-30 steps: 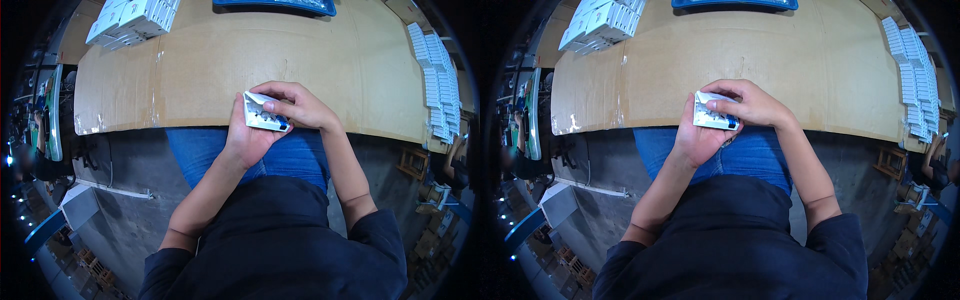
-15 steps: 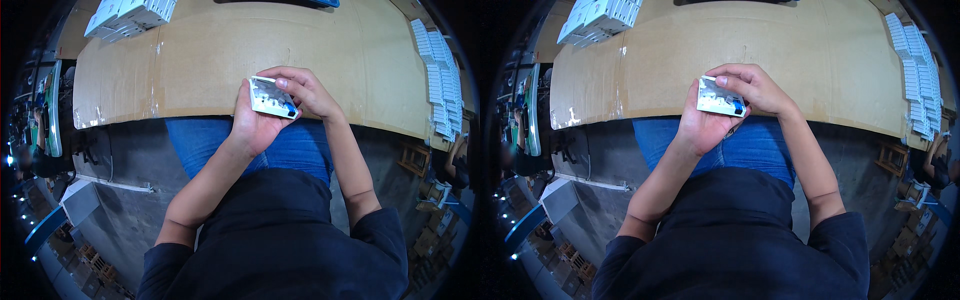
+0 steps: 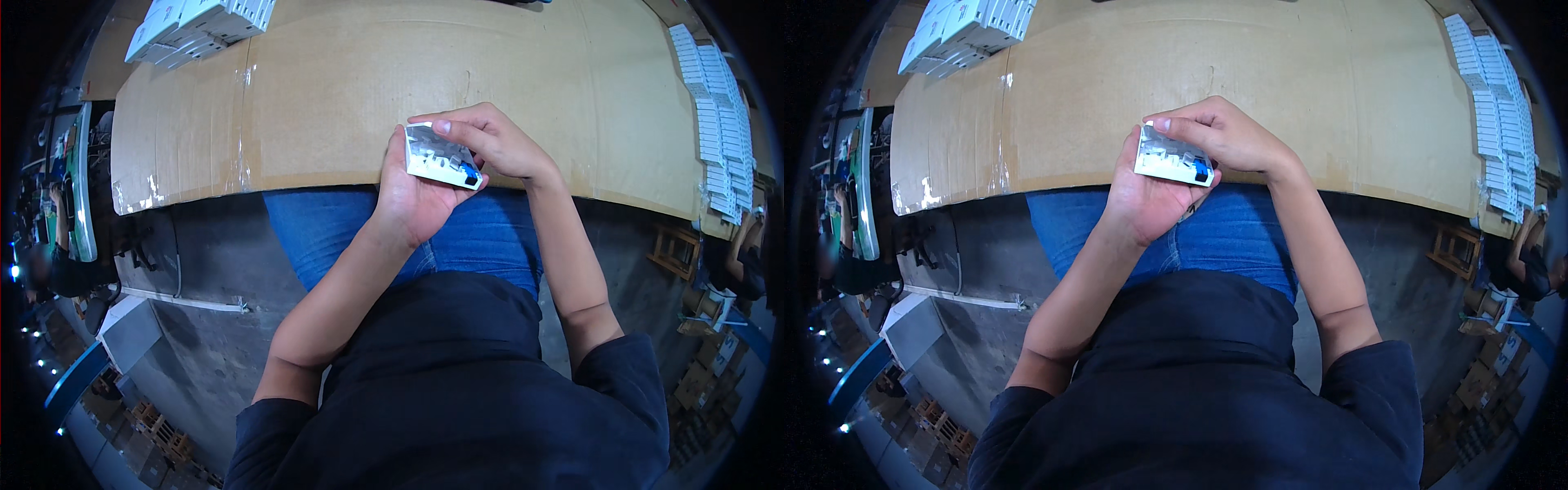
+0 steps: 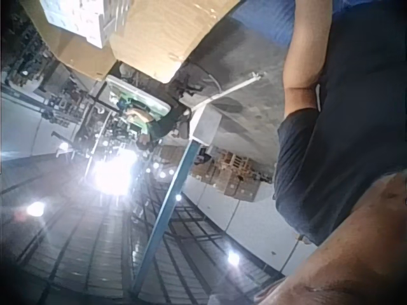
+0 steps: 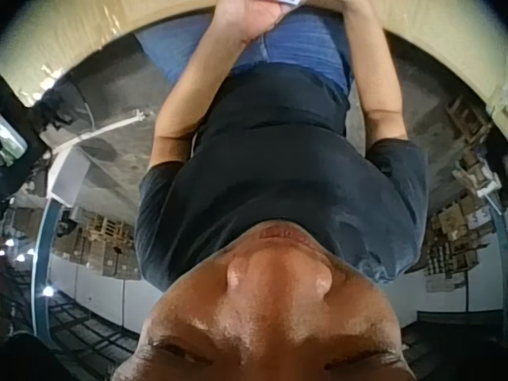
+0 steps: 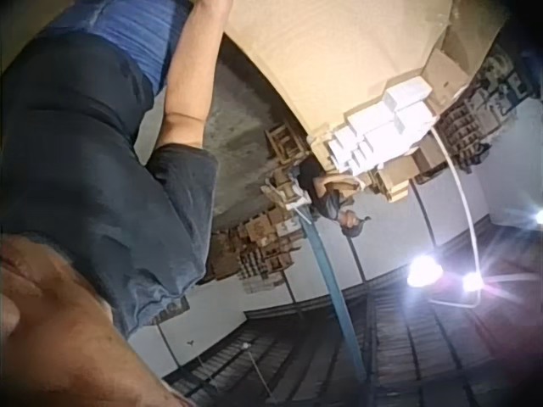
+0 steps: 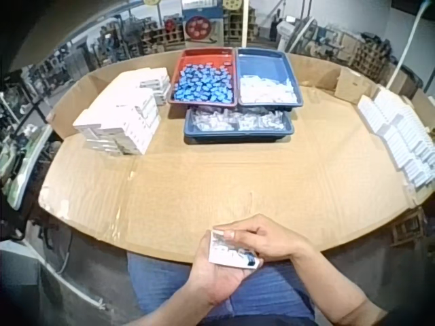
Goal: The recorder packages a small electronic component by placing it in a plastic bag and then into a white cardboard box.
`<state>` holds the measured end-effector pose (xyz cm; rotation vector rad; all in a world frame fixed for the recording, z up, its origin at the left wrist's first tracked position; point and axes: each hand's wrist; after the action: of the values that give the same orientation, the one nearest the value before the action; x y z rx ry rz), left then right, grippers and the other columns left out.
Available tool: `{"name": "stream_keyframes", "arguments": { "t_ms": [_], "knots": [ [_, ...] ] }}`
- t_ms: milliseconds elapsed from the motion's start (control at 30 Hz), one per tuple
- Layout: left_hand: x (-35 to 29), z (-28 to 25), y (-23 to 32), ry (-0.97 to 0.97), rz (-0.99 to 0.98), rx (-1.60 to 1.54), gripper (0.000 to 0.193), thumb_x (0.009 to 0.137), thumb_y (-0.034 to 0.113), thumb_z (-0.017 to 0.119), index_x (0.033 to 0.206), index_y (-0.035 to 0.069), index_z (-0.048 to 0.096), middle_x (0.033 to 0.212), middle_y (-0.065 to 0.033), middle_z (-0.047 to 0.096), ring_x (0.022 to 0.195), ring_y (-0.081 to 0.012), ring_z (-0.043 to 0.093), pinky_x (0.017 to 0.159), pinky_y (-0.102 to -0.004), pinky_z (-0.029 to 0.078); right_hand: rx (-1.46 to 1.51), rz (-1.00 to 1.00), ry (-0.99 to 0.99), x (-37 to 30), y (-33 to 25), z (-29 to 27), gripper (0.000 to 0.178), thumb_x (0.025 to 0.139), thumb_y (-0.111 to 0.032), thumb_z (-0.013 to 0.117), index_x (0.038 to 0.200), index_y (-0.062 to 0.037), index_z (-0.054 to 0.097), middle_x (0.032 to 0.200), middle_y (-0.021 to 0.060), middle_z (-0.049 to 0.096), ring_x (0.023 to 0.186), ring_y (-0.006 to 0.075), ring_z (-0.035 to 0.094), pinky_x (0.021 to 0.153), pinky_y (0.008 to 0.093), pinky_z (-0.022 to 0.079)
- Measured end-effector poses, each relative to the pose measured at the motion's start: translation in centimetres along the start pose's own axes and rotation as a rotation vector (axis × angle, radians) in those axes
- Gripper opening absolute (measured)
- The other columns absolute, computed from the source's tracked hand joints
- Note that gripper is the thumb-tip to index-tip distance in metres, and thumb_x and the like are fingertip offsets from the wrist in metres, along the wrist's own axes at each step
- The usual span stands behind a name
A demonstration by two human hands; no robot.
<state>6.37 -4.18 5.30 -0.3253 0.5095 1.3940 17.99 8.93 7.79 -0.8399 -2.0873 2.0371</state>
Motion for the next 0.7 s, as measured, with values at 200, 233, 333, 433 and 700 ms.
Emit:
{"name": "stream_keyframes", "arguments": {
  "t_ms": [200, 233, 333, 433, 700],
  "knots": [
    [0.2, -0.2, 0.2, 0.003, -0.022, -0.001, 0.061, 0.110, 0.060, 0.031, 0.141, 0.011, 0.052, 0.136, -0.0167, 0.059, 0.119, -0.0364, 0.061, 0.099, -0.0566, 0.053, -0.008, 0.078, 0.001, 0.2, -0.4, -0.2, 0.040, 0.104, -0.040, 0.065, 0.121, -0.0072, 0.079, 0.084, 0.0063, 0.077, 0.071, 0.0092, 0.063, 0.063, 0.0274, 0.053],
    [0.3, -0.3, 0.3, 0.007, -0.035, -0.015, 0.060, 0.110, 0.059, 0.032, 0.141, 0.011, 0.053, 0.135, -0.0167, 0.060, 0.118, -0.0365, 0.061, 0.099, -0.0566, 0.053, -0.032, 0.064, 0.004, 0.3, -0.1, -0.1, 0.040, 0.104, -0.042, 0.063, 0.125, -0.0113, 0.078, 0.080, 0.0023, 0.073, 0.067, 0.0080, 0.059, 0.057, 0.0256, 0.049],
    [0.2, -0.4, 0.3, 0.006, -0.041, -0.027, 0.059, 0.111, 0.058, 0.033, 0.140, 0.011, 0.053, 0.135, -0.0167, 0.060, 0.118, -0.0365, 0.061, 0.099, -0.0567, 0.053, -0.074, 0.069, -0.006, 0.4, 0.0, -0.1, 0.041, 0.105, -0.044, 0.061, 0.129, -0.0151, 0.077, 0.075, -0.0015, 0.069, 0.063, 0.0066, 0.055, 0.052, 0.0237, 0.045],
    [0.0, 0.2, 0.2, 0.031, -0.015, 0.002, 0.058, 0.111, 0.057, 0.033, 0.141, 0.011, 0.053, 0.136, -0.0164, 0.060, 0.119, -0.0362, 0.061, 0.099, -0.0571, 0.053, -0.114, 0.075, -0.040, 0.3, -0.9, -0.2, 0.040, 0.106, -0.042, 0.060, 0.129, -0.0141, 0.077, 0.076, 0.0000, 0.070, 0.064, 0.0069, 0.056, 0.054, 0.0242, 0.047],
    [0.4, -1.2, 0.9, -0.112, -0.048, -0.024, 0.057, 0.111, 0.053, 0.032, 0.143, 0.010, 0.052, 0.140, -0.0153, 0.058, 0.125, -0.0348, 0.059, 0.103, -0.0578, 0.051, -0.120, -0.010, -0.052, 0.6, -0.4, 0.3, 0.037, 0.107, -0.034, 0.060, 0.129, -0.0080, 0.076, 0.092, 0.0062, 0.076, 0.089, 0.0129, 0.067, 0.082, 0.0299, 0.056]
  ]
}}
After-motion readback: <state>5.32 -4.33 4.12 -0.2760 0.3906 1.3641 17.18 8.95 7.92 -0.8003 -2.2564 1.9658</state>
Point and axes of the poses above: each hand's wrist, its own x-axis towards the middle knuckle, its own z-axis out of the palm, y = z × x
